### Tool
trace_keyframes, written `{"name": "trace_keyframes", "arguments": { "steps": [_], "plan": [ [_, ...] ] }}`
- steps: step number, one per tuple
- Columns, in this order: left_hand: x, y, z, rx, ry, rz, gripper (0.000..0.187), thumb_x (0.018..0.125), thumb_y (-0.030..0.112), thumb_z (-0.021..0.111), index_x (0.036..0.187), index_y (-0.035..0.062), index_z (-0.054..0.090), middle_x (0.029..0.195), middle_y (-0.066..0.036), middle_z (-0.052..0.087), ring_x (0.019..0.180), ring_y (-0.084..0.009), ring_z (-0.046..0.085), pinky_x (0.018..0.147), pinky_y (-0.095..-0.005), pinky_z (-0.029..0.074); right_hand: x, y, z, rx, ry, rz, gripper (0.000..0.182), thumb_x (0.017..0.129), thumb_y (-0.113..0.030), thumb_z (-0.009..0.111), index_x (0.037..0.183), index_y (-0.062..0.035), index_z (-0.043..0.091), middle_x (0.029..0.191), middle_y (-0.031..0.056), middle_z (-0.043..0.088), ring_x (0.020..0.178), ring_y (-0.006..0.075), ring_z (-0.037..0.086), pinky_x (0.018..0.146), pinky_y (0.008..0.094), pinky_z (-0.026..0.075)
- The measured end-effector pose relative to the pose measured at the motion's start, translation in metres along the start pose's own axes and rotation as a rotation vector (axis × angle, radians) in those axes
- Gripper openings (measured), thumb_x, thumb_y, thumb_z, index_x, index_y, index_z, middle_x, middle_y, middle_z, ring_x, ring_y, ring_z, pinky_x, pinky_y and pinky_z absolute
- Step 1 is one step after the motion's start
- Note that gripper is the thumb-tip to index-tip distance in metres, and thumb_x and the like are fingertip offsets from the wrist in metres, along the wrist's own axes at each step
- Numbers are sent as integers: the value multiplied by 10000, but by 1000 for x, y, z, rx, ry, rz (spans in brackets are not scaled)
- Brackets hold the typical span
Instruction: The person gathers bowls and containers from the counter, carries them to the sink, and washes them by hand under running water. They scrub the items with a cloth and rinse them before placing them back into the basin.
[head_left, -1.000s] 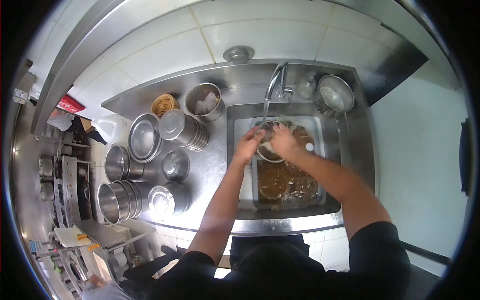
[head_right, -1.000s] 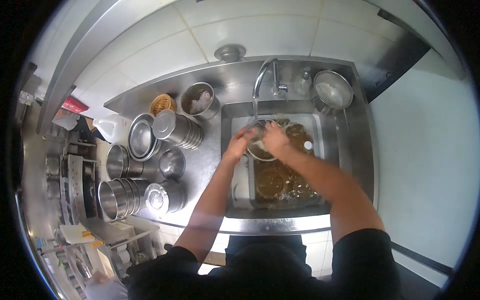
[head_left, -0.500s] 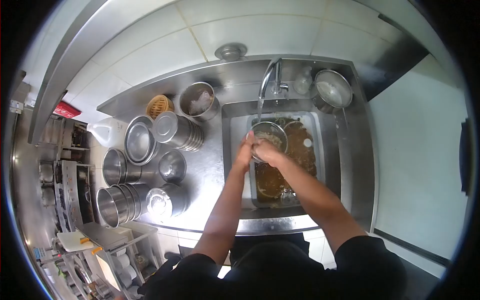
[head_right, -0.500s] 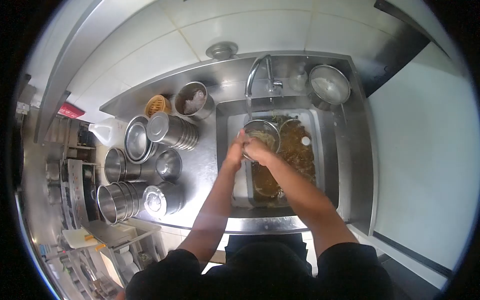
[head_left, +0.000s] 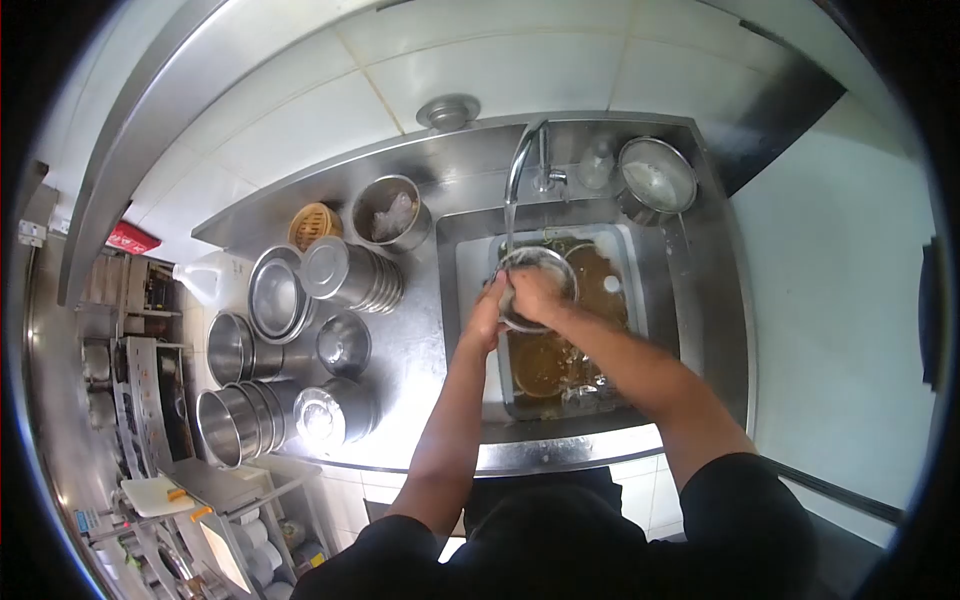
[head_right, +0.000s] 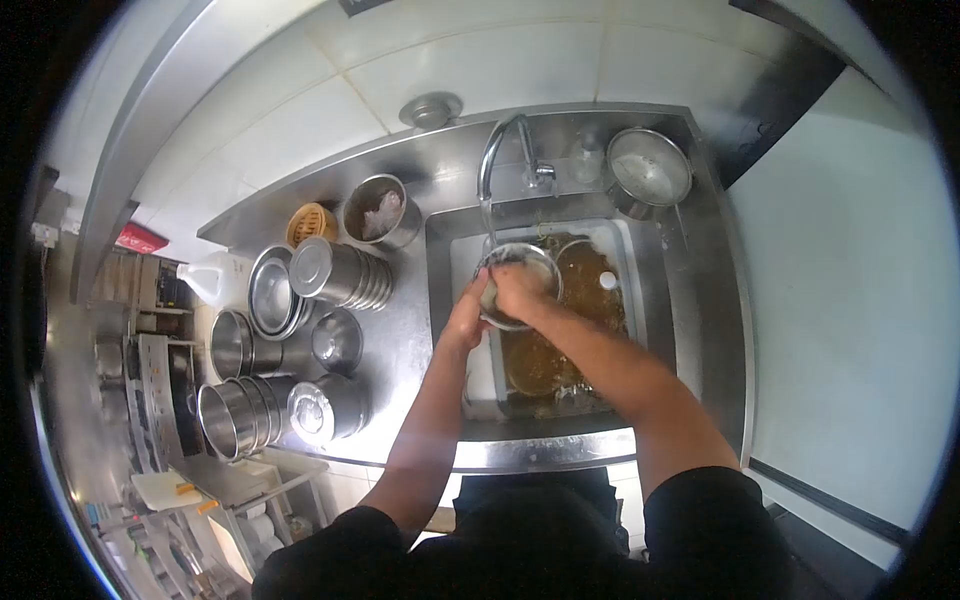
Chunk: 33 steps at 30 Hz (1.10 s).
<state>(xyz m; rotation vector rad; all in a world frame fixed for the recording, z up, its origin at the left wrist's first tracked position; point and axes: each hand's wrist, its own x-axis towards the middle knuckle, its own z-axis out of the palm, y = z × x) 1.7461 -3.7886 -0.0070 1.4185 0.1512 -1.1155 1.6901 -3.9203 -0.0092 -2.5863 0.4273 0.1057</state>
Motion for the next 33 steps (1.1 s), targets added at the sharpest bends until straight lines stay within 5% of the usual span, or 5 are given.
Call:
{"name": "trace_keyframes", "arguments": {
  "steps": [6,14,18,25,33],
  "plan": [
    [18,-31,-9,310,110,142,628,987,560,613,1406,94,594,1340,-103,636,1239,-219,583,971,-363,491,-39,28,34,-243,-344,-133,211,855,-162,627,965,-54,771,972,215,747,944,362,734,845,476,574],
    [17,-59,0,191,83,-4,704,997,561,598,1460,37,524,1371,-161,623,1226,-271,595,1041,-396,469,-19,42,121,344,-29,146,315,935,-249,543,980,-14,748,1066,239,730,1038,413,698,892,504,539],
    [29,-71,-21,149,106,-209,575,1004,564,563,1320,84,585,1169,-154,660,1022,-266,658,924,-441,553,-36,22,55,366,-619,115,465,892,-324,551,1253,-68,694,1195,222,705,1138,387,660,967,469,505],
    [32,-79,-48,-236,-169,-364,352,1053,335,521,1294,86,588,1161,-160,661,1019,-262,689,884,-447,638,-110,-19,-49,309,332,-86,334,864,-223,653,1175,-111,703,1162,121,654,1007,354,639,888,473,510],
    [11,-106,-48,-325,-387,-370,118,1008,114,572,1091,104,656,870,-15,666,638,-76,585,477,-152,453,-106,-9,-50,11,525,-365,375,774,-230,725,1140,-158,696,1212,89,604,1066,314,572,944,462,470]
  ]
}}
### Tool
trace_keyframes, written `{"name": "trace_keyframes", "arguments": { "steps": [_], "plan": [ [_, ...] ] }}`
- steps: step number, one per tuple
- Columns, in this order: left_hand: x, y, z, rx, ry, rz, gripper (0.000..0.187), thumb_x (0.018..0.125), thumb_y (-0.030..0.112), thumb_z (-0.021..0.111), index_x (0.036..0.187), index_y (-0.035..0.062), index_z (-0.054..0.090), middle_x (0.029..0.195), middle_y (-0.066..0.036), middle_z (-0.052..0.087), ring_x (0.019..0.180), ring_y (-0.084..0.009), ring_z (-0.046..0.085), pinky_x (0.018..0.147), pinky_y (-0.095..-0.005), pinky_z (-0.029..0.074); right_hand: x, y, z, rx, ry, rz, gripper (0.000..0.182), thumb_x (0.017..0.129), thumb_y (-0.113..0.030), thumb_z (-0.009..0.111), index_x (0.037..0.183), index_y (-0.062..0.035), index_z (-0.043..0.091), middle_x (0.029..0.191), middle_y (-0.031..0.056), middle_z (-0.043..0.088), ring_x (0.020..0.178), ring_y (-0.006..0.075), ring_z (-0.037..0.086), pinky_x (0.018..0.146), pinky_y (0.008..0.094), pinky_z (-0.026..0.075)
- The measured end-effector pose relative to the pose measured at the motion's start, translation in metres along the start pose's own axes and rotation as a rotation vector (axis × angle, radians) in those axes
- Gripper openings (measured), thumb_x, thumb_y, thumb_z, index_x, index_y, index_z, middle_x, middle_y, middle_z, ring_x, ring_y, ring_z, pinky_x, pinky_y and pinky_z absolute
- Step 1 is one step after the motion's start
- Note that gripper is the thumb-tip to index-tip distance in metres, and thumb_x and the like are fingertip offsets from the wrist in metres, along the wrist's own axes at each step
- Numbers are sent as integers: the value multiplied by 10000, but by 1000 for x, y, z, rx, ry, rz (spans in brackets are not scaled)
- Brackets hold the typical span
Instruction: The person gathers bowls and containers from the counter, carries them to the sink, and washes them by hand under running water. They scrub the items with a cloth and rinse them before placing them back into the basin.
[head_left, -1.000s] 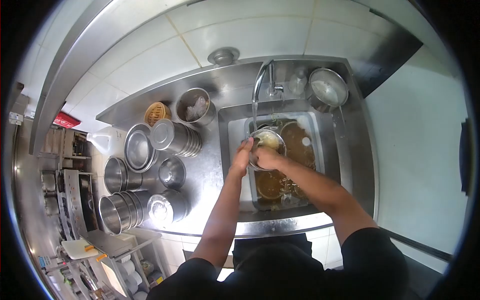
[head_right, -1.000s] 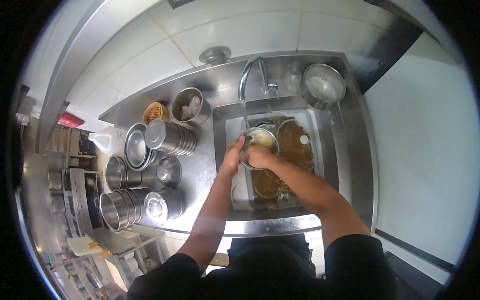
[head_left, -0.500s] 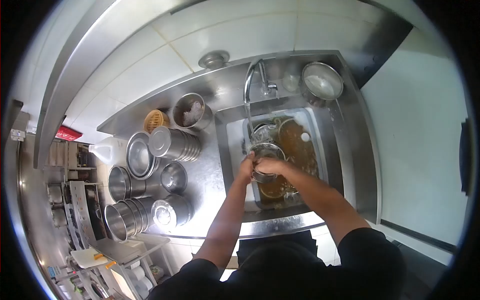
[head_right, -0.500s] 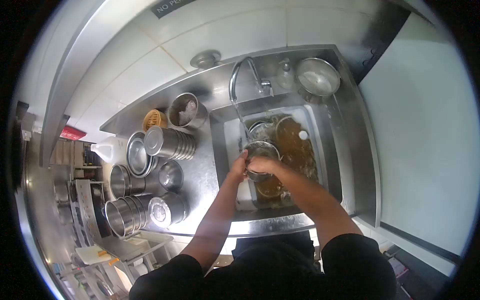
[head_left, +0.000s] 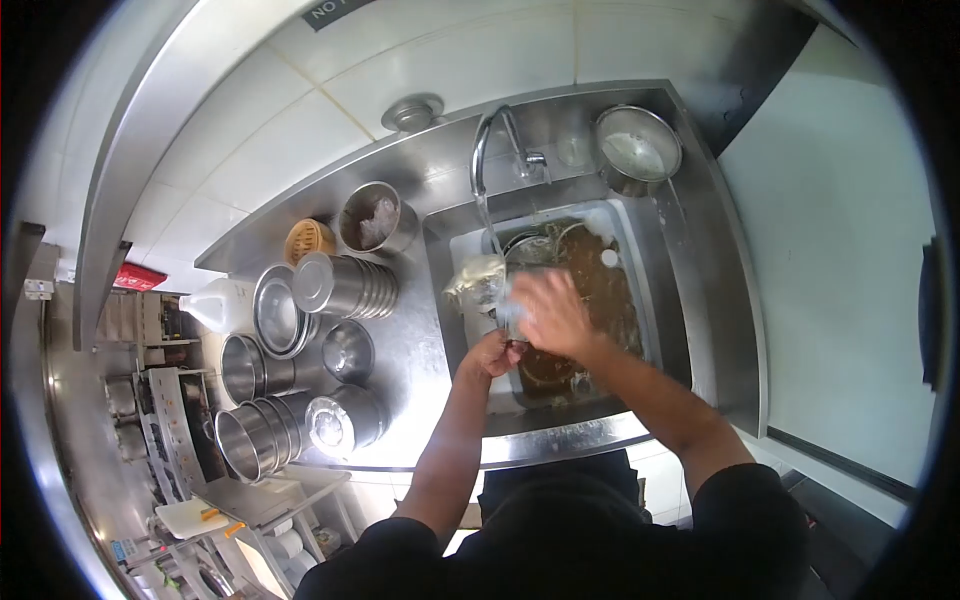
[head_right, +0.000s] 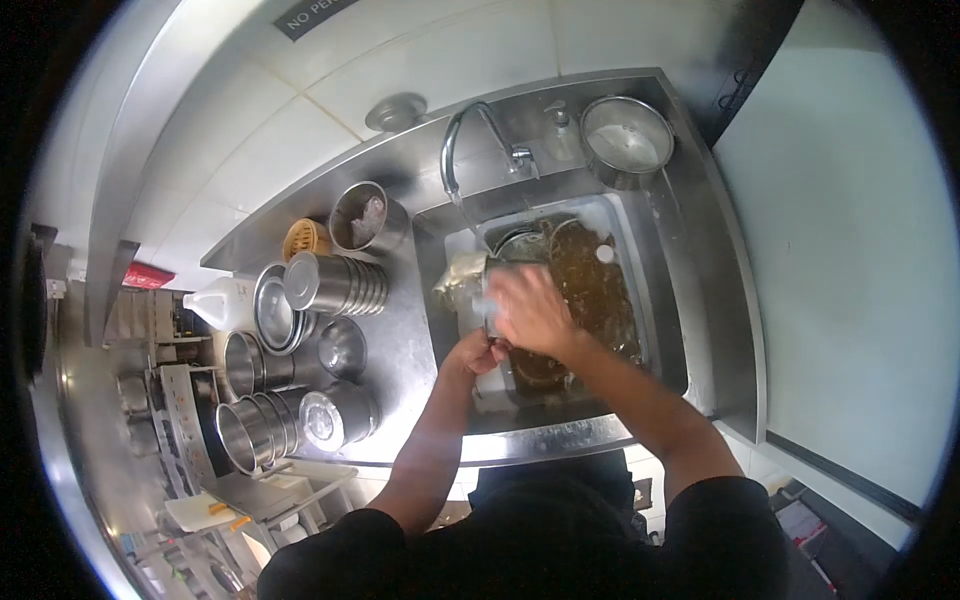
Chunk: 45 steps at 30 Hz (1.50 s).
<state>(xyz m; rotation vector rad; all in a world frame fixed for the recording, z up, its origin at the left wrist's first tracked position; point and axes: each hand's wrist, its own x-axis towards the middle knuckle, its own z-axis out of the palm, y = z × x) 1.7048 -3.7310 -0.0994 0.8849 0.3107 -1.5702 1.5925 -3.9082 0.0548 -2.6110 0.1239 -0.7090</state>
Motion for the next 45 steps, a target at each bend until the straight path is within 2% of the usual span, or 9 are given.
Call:
{"name": "trace_keyframes", "arguments": {
  "steps": [7,10,13,16,18,22,26,33,45],
  "plan": [
    [-7,12,37,25,-482,275,436,1004,241,624,1373,19,562,1180,-121,697,1025,-256,718,811,-322,633,45,101,41,1318,-625,1127,385,990,-369,559,1198,-67,676,1200,78,690,997,264,678,854,467,546],
    [7,-9,39,-119,-462,407,406,993,267,619,1360,99,586,1196,-123,681,1023,-245,695,800,-337,611,2,89,78,2028,-353,1318,428,1009,-421,539,1208,-66,671,1111,105,702,1013,273,666,927,461,531],
    [41,-34,16,445,-181,646,420,1004,225,548,1412,126,527,1271,-115,637,1110,-268,640,857,-376,578,-52,58,117,2035,349,1460,419,1045,-405,504,1239,-64,652,1162,154,694,1028,303,664,956,469,526],
    [41,-36,39,791,326,850,463,982,74,529,1442,99,477,1355,-123,593,1197,-308,598,956,-436,552,-43,-11,74,1426,293,1608,502,1077,-341,390,1415,9,514,1410,255,561,1286,382,554,1121,503,408],
    [28,-17,85,-183,291,609,449,967,10,537,1410,77,506,1346,-146,593,1188,-319,602,939,-444,557,-53,-35,106,961,387,1258,501,1060,-280,402,1462,13,467,1498,284,449,1397,391,439,1183,501,316],
    [31,-9,75,-169,347,579,483,944,-13,598,1411,58,498,1240,-144,652,1096,-311,655,951,-453,558,-25,-28,72,474,432,744,558,1004,-173,446,1530,4,388,1601,300,272,1496,416,296,1237,490,213],
    [32,-13,23,-136,228,483,227,946,10,615,1146,110,571,1030,-60,689,808,-162,662,517,-261,511,21,37,40,285,206,403,420,1003,-176,475,1374,-1,565,1357,192,595,1255,341,576,1042,485,463],
    [18,20,65,-157,249,482,153,979,88,551,1107,151,604,964,-31,690,658,-139,633,411,-263,402,7,73,68,1695,103,1393,380,1054,-278,485,1298,-14,607,1212,106,654,1010,261,685,883,391,558],
    [54,154,92,958,615,792,338,835,107,606,1146,17,704,943,-159,747,874,-297,723,794,-405,553,57,159,-77,616,326,842,510,1030,-309,517,1423,15,535,1375,201,613,1312,309,545,1076,438,432]
  ]
}}
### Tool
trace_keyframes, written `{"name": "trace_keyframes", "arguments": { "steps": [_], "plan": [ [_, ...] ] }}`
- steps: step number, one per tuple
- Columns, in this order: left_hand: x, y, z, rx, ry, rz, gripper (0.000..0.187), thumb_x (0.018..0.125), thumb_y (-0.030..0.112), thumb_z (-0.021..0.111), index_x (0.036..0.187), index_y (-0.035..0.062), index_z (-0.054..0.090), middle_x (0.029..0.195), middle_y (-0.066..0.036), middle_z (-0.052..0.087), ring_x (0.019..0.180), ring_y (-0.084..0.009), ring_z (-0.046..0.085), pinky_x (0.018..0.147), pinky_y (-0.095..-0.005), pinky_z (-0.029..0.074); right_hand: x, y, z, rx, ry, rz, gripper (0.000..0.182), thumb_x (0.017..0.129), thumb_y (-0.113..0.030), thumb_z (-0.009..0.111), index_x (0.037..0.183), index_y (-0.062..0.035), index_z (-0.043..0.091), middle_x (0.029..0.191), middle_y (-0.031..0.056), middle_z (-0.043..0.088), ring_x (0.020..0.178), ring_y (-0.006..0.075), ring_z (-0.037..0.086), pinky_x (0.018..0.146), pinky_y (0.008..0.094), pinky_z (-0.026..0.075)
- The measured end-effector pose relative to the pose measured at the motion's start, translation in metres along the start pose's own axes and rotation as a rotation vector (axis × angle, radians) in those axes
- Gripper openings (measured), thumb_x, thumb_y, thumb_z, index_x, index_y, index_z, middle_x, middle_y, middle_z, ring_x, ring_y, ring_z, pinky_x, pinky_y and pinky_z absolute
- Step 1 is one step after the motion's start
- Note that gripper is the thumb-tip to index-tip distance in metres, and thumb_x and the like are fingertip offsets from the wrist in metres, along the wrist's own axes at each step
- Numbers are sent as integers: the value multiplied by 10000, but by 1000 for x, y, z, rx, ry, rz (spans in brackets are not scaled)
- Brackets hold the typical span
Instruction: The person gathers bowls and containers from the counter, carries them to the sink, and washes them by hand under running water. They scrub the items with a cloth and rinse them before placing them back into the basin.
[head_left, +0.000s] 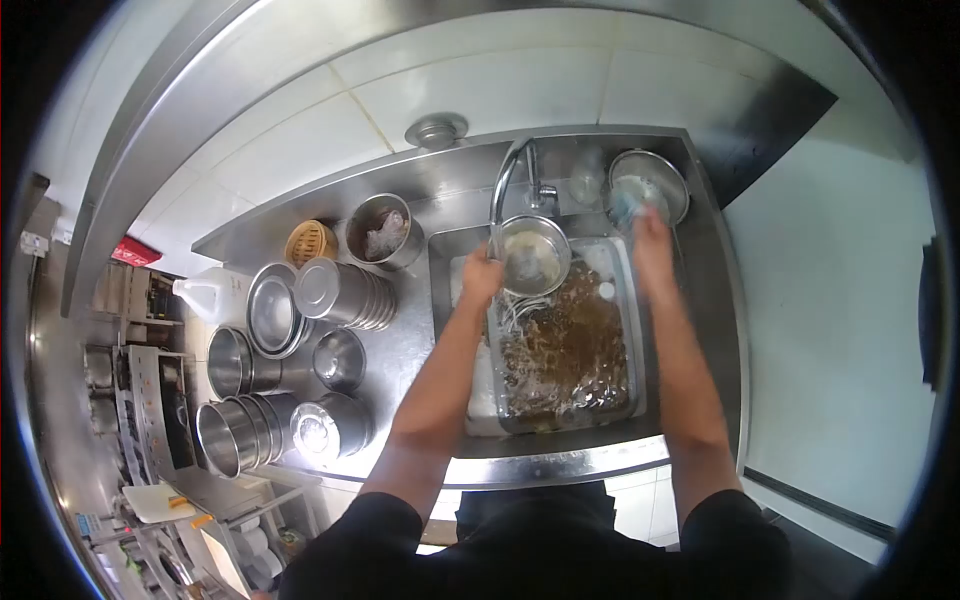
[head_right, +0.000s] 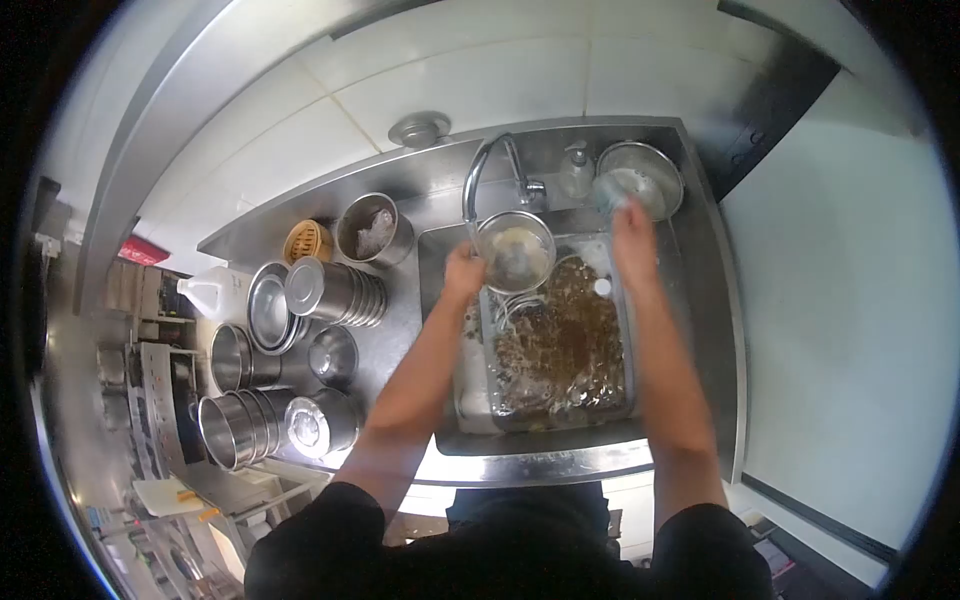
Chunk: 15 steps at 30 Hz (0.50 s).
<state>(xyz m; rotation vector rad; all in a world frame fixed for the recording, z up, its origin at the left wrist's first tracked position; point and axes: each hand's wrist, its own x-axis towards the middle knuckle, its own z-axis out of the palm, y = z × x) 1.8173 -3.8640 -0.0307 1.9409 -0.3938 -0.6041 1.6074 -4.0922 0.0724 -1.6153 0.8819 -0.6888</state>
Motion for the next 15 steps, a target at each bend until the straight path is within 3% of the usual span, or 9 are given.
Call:
{"name": "trace_keyframes", "arguments": {
  "steps": [5,7,8,9,10,11,12,14,15],
  "plan": [
    [12,83,-17,581,10,83,340,825,259,639,1107,94,731,993,-225,733,987,-416,697,902,-478,549,63,-15,-15,-1145,275,-439,481,977,-299,552,1338,17,589,1307,277,618,1203,430,602,1049,485,462],
    [13,103,-24,576,50,109,320,822,293,661,1064,100,742,988,-217,739,980,-416,700,896,-472,553,40,-12,20,-1039,215,-629,485,958,-316,581,1318,8,601,1284,260,635,1152,412,641,1034,478,481],
    [13,107,-27,575,70,117,312,820,309,672,1043,103,747,985,-213,741,976,-416,701,893,-470,554,3,-44,48,-760,-64,-283,509,926,-358,632,1294,-6,619,1272,255,646,1153,407,643,1007,488,496],
    [15,110,-30,589,58,147,321,818,327,682,1035,101,752,975,-213,741,980,-416,700,895,-469,554,-16,-36,78,-531,-292,-386,517,919,-399,654,1270,-20,637,1239,259,659,1150,422,639,983,497,505],
    [19,112,-33,603,48,179,330,816,344,692,1028,100,757,965,-214,740,983,-416,700,896,-468,553,-41,-55,103,-470,-558,-247,516,914,-427,664,1245,-32,652,1209,271,663,1152,436,630,986,496,499],
    [20,113,-35,620,37,210,340,814,362,703,1020,98,761,955,-214,740,986,-417,699,898,-467,552,-51,-34,132,-628,-656,-332,547,924,-433,654,1272,-11,625,1201,291,652,1166,453,614,996,490,489],
    [22,108,-32,616,64,214,346,814,372,708,1033,109,764,977,-212,742,988,-409,702,896,-466,554,-52,-20,164,-713,-678,-285,585,965,-387,659,1372,20,550,1363,226,617,1236,370,605,1059,475,455],
    [29,98,-24,616,132,221,359,815,392,719,1059,132,768,1021,-206,745,994,-394,707,891,-464,557,-34,23,208,-16,-581,38,528,973,-339,652,1365,2,553,1335,177,633,1170,322,629,1025,454,478],
    [24,108,-34,526,25,131,425,853,408,695,1116,76,736,1115,-240,706,1077,-398,673,949,-452,526,-24,33,229,329,-520,203,501,977,-314,648,1361,-7,554,1321,153,641,1137,297,641,1008,444,490]
  ]
}}
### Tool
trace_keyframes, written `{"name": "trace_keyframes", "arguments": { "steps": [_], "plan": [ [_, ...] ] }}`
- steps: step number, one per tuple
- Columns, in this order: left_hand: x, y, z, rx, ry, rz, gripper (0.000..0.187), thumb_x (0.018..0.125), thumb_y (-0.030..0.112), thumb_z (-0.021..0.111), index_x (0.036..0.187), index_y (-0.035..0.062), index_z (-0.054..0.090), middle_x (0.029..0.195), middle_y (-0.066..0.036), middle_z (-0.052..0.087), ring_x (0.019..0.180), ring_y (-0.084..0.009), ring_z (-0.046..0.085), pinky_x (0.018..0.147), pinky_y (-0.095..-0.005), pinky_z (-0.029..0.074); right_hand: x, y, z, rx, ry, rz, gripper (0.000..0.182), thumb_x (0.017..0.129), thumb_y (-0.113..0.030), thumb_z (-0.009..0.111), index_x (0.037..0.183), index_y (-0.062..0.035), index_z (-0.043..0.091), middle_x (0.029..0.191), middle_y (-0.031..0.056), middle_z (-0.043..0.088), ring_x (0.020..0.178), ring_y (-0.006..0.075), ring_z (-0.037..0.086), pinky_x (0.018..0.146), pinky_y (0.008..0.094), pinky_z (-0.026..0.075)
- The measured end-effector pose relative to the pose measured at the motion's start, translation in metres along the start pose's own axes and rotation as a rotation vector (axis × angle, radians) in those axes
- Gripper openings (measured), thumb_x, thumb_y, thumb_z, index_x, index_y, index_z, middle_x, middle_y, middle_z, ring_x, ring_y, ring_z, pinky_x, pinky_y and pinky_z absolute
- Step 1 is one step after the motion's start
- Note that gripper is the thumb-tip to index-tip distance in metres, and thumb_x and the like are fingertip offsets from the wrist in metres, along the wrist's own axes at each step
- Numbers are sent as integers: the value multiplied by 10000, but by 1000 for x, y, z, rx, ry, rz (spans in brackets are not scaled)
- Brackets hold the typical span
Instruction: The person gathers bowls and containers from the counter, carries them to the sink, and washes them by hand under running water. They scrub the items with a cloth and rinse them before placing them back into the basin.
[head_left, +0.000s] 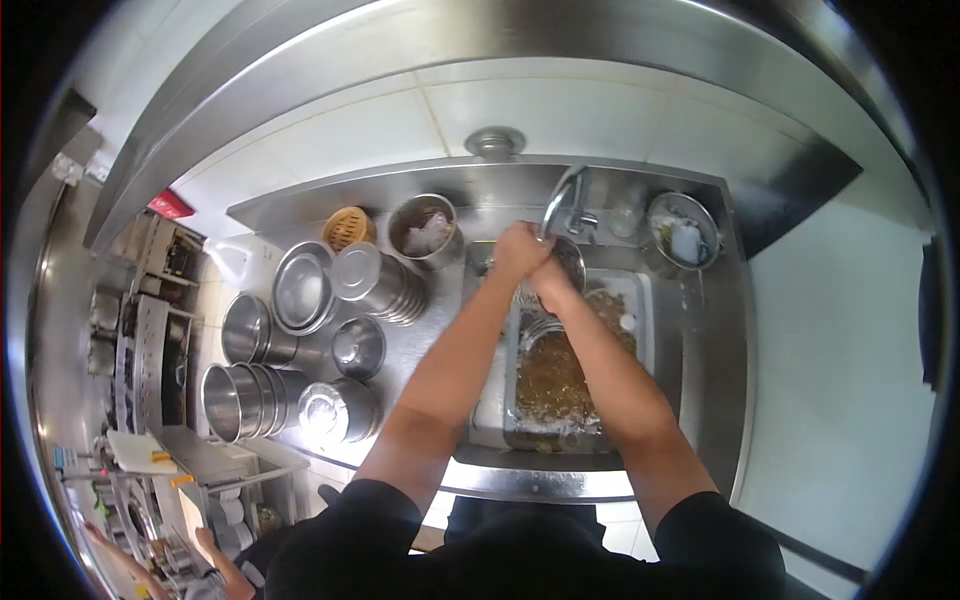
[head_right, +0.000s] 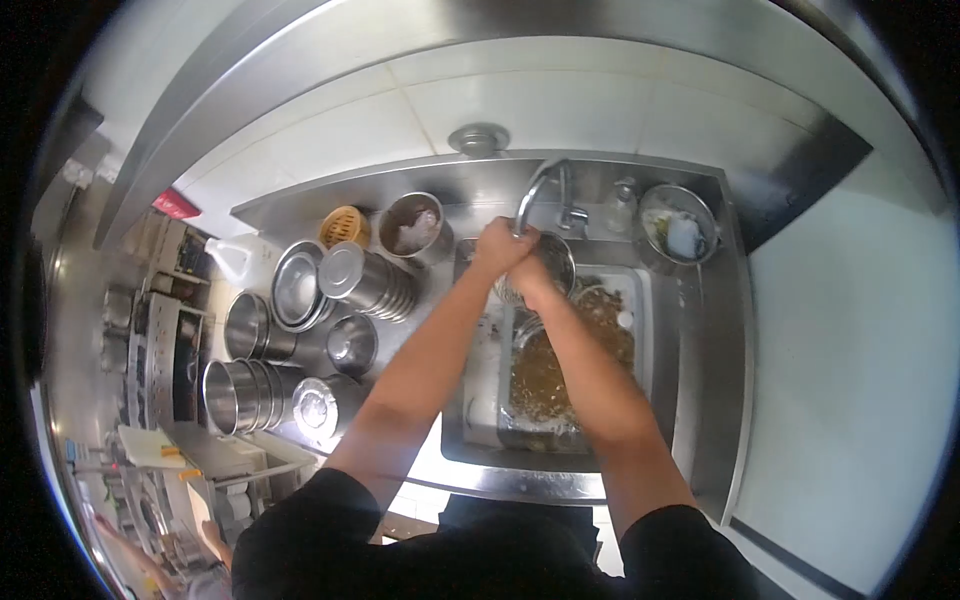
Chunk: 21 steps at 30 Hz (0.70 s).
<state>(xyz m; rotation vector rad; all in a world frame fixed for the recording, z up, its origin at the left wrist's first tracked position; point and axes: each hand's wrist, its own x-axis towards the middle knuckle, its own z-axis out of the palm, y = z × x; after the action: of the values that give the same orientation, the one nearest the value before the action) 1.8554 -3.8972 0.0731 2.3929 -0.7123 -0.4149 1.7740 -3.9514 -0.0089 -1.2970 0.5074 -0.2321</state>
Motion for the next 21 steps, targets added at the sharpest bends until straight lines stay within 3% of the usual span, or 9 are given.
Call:
{"name": "trace_keyframes", "arguments": {
  "steps": [2,5,8,9,12,13,16,20,21],
  "plan": [
    [-22,16,-24,-209,-252,-117,564,928,440,646,1229,-36,671,1303,-307,627,1241,-406,607,1064,-429,463,16,4,1,433,122,179,350,1003,-216,596,1278,-1,587,1209,122,655,1069,238,638,903,390,525],
    [-53,-34,40,8,430,211,522,984,408,578,1417,115,603,1574,-236,418,1467,-410,370,1216,-450,277,23,-5,-1,933,124,237,315,1038,-219,528,1246,9,590,1179,142,661,1091,258,637,921,402,522],
    [-57,-53,67,-684,598,-80,686,1053,499,462,1545,23,416,1643,-248,278,1547,-410,182,1259,-454,117,-11,-43,11,1118,267,174,364,1112,-285,400,1222,-1,600,1214,150,655,1158,316,623,1063,488,486],
    [-63,-56,62,-766,475,-191,814,1059,603,376,1583,-17,306,1629,-240,319,1537,-355,242,1250,-407,159,-24,-48,12,1113,360,178,397,1118,-341,400,1260,-33,605,1252,127,656,1180,319,617,1077,498,476],
    [-68,-50,33,-1273,114,-456,817,1062,628,325,1538,-33,391,1576,-212,422,1476,-328,372,1222,-378,250,-53,-58,8,1079,543,260,408,1109,-374,425,1323,-68,590,1317,100,647,1218,306,607,1092,476,469],
    [-56,-57,30,-1236,73,-472,721,1090,554,315,1494,-23,467,1489,-177,536,1363,-278,512,1164,-372,364,-48,-33,-7,1154,492,231,420,1084,-422,479,1310,-90,605,1321,87,651,1221,287,612,1090,453,475],
    [-31,-72,22,-1342,-232,-375,596,1106,444,355,1438,-17,536,1401,-150,617,1258,-243,595,1106,-375,436,-56,-16,-27,975,292,268,428,1071,-421,514,1302,-74,611,1283,96,672,1217,264,619,1072,424,492],
    [-22,-55,-6,-1015,-520,-138,472,1095,363,429,1335,7,626,1309,-126,673,1190,-205,631,1058,-345,469,-48,-17,-54,860,111,203,397,1050,-360,583,1248,-22,647,1174,96,718,1077,269,685,961,396,556],
    [-23,-40,-23,-890,-632,-351,571,1081,472,442,1353,2,618,1332,-133,664,1205,-191,624,1055,-323,470,-50,-27,-53,513,214,127,387,1044,-373,597,1195,-26,676,1096,81,733,1003,261,698,898,396,561]
  ]
}}
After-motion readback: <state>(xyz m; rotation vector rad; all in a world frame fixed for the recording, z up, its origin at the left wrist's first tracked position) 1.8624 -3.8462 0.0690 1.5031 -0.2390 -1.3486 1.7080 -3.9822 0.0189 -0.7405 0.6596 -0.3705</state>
